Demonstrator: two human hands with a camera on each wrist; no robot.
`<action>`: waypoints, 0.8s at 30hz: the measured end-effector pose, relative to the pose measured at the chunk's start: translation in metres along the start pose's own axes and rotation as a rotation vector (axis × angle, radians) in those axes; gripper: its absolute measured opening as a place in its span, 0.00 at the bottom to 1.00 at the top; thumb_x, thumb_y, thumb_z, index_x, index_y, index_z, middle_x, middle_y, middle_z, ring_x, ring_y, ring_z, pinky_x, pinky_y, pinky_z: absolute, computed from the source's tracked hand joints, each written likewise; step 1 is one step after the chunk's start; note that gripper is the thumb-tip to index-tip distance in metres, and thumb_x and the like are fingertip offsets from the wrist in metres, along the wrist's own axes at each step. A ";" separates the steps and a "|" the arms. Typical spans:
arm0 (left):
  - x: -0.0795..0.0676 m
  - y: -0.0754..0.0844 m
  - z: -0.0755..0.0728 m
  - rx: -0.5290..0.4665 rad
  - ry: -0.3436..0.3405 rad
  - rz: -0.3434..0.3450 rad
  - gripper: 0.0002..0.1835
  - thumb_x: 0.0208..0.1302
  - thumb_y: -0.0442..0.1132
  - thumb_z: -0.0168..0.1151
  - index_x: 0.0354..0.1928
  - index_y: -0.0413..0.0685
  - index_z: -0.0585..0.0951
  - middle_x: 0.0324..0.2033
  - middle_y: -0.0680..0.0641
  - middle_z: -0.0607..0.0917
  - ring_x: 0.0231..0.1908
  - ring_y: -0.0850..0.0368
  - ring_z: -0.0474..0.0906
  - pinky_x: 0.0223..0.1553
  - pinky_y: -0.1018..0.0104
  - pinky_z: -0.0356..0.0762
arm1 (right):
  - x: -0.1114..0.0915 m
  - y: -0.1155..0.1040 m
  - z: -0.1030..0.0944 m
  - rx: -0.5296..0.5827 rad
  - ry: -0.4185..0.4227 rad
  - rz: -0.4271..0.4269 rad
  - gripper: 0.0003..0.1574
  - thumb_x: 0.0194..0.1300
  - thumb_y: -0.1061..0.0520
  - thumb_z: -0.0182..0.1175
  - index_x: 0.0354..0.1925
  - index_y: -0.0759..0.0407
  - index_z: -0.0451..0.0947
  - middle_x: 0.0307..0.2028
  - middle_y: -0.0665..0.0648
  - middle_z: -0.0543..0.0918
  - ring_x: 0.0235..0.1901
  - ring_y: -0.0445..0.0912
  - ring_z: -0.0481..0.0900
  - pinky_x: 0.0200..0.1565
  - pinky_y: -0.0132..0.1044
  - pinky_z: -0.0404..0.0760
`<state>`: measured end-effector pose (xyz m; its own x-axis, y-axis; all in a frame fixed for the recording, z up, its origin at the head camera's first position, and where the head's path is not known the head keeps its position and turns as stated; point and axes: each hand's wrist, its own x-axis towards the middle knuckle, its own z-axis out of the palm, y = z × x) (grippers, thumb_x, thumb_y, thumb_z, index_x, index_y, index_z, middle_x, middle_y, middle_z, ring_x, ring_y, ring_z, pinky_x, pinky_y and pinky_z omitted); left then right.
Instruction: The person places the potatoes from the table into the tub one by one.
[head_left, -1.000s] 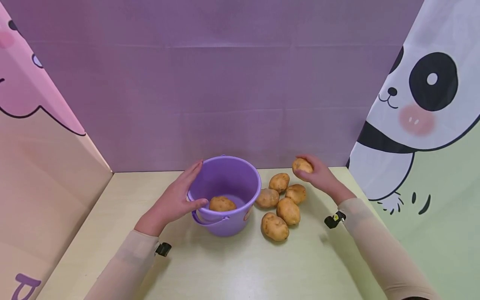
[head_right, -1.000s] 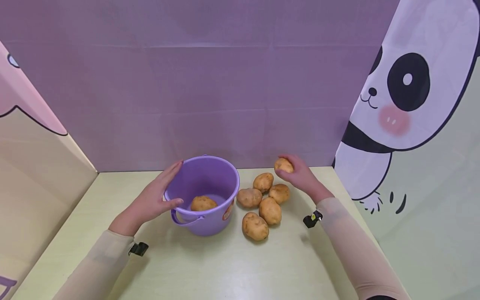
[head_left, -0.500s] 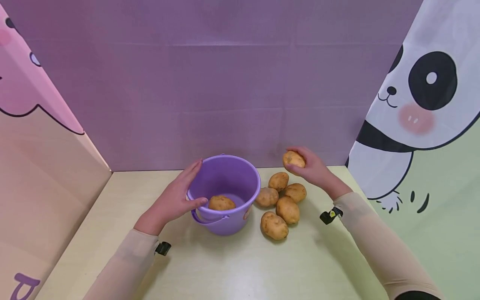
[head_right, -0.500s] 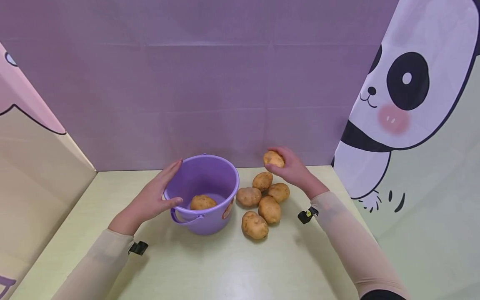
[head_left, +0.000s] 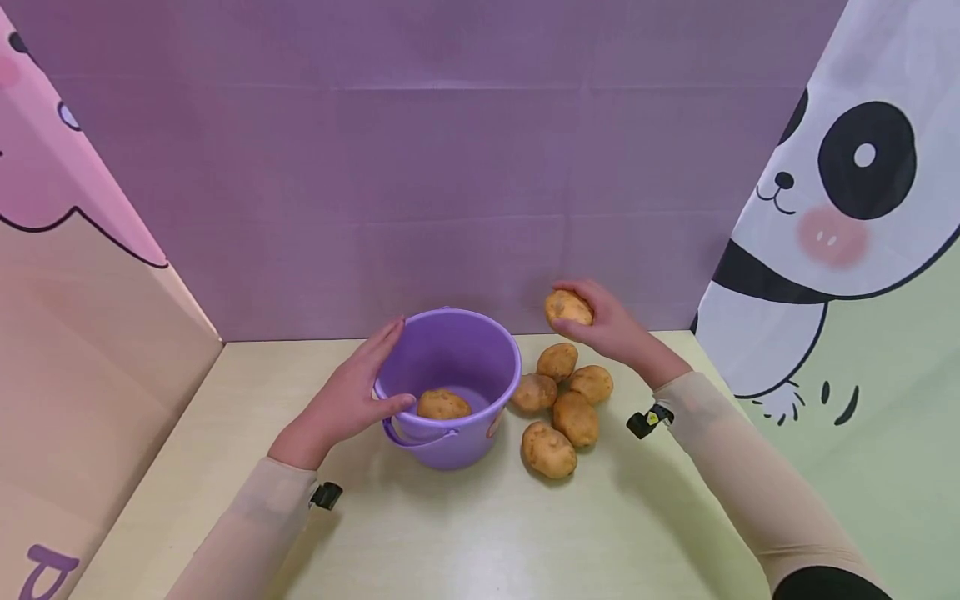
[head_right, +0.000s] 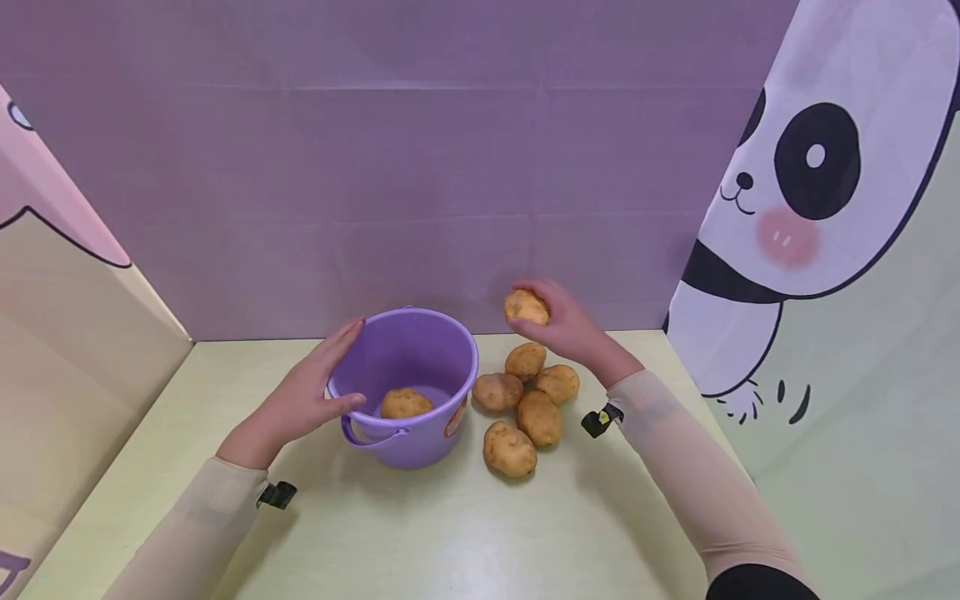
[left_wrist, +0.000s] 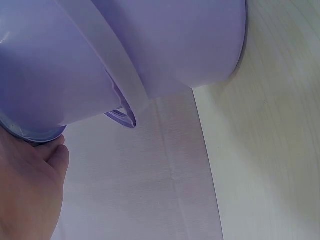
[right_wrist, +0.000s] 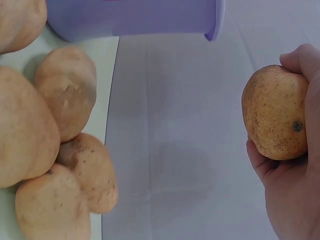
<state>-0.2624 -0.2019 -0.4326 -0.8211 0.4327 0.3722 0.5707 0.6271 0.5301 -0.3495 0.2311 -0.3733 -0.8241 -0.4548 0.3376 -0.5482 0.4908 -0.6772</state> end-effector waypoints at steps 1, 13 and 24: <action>0.000 0.000 0.000 -0.001 0.001 0.003 0.63 0.67 0.69 0.72 0.90 0.45 0.52 0.89 0.42 0.53 0.86 0.35 0.49 0.79 0.26 0.58 | 0.001 -0.001 0.001 0.002 -0.005 -0.009 0.37 0.73 0.53 0.73 0.76 0.55 0.77 0.63 0.58 0.81 0.53 0.51 0.79 0.53 0.47 0.82; 0.001 0.002 0.000 -0.006 0.002 0.005 0.63 0.67 0.70 0.71 0.90 0.45 0.53 0.88 0.41 0.53 0.86 0.35 0.50 0.78 0.26 0.58 | 0.015 -0.020 0.011 0.000 -0.037 -0.101 0.36 0.73 0.53 0.73 0.75 0.54 0.77 0.59 0.58 0.81 0.51 0.50 0.79 0.51 0.46 0.82; 0.000 0.002 0.000 0.006 0.004 -0.004 0.62 0.66 0.66 0.73 0.90 0.45 0.53 0.88 0.39 0.54 0.86 0.33 0.51 0.77 0.25 0.59 | 0.027 -0.033 0.025 0.027 -0.073 -0.178 0.36 0.72 0.55 0.74 0.74 0.56 0.78 0.63 0.58 0.81 0.55 0.50 0.80 0.56 0.45 0.83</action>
<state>-0.2610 -0.2006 -0.4310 -0.8236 0.4276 0.3727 0.5671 0.6330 0.5269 -0.3500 0.1844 -0.3580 -0.7017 -0.5855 0.4059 -0.6795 0.3786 -0.6285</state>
